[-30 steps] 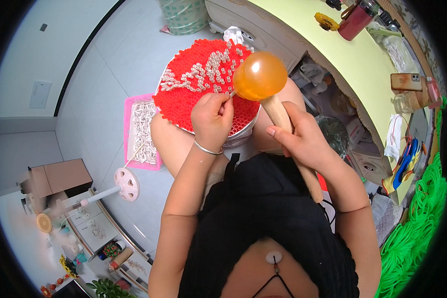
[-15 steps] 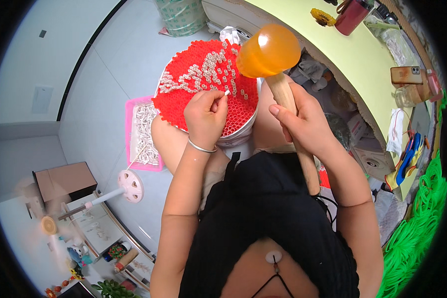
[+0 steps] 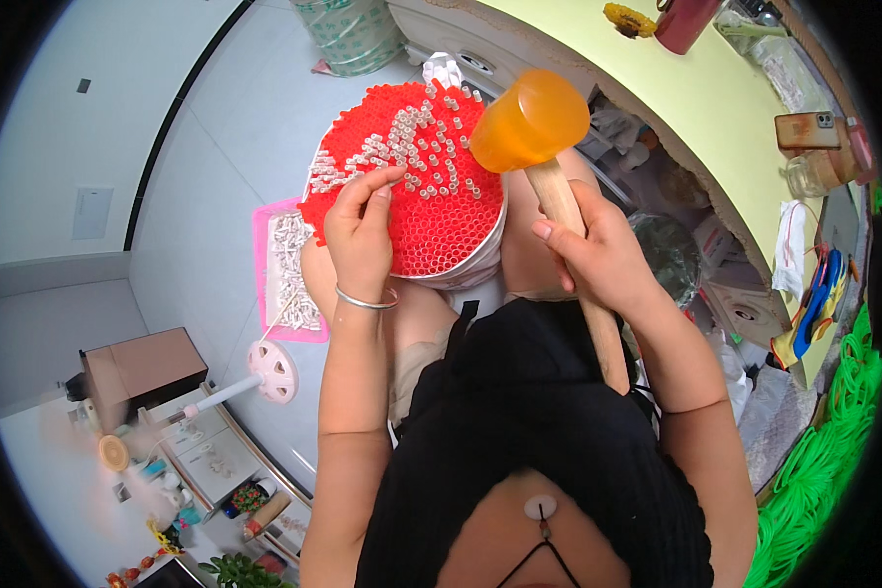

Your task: The person places small white tubes into a red foam base using their hands and taps them into place using an orange rubber mallet.

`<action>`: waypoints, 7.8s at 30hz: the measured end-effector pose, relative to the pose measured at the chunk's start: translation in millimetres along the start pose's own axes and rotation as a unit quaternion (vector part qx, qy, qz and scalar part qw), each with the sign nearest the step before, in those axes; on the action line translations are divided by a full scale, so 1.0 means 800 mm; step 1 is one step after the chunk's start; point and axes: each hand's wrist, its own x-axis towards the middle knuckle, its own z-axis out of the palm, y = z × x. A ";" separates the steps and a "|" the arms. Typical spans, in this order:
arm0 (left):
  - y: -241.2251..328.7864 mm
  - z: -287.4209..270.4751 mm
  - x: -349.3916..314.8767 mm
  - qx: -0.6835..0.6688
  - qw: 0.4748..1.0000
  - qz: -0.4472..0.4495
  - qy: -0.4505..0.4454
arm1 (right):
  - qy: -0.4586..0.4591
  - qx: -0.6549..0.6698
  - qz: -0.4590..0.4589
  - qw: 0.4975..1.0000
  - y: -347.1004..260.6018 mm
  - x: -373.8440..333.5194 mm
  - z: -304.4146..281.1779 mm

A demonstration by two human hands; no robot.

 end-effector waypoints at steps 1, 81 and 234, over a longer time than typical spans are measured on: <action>0.003 0.001 0.004 0.057 0.994 0.083 -0.029 | -0.002 0.003 0.000 1.000 0.002 0.001 0.001; 0.014 0.032 -0.002 0.342 0.860 0.366 -0.101 | -0.008 -0.080 0.019 0.997 -0.004 -0.011 -0.003; 0.008 0.027 -0.018 0.269 0.891 0.350 -0.107 | 0.021 -0.002 0.010 1.000 -0.009 -0.037 -0.001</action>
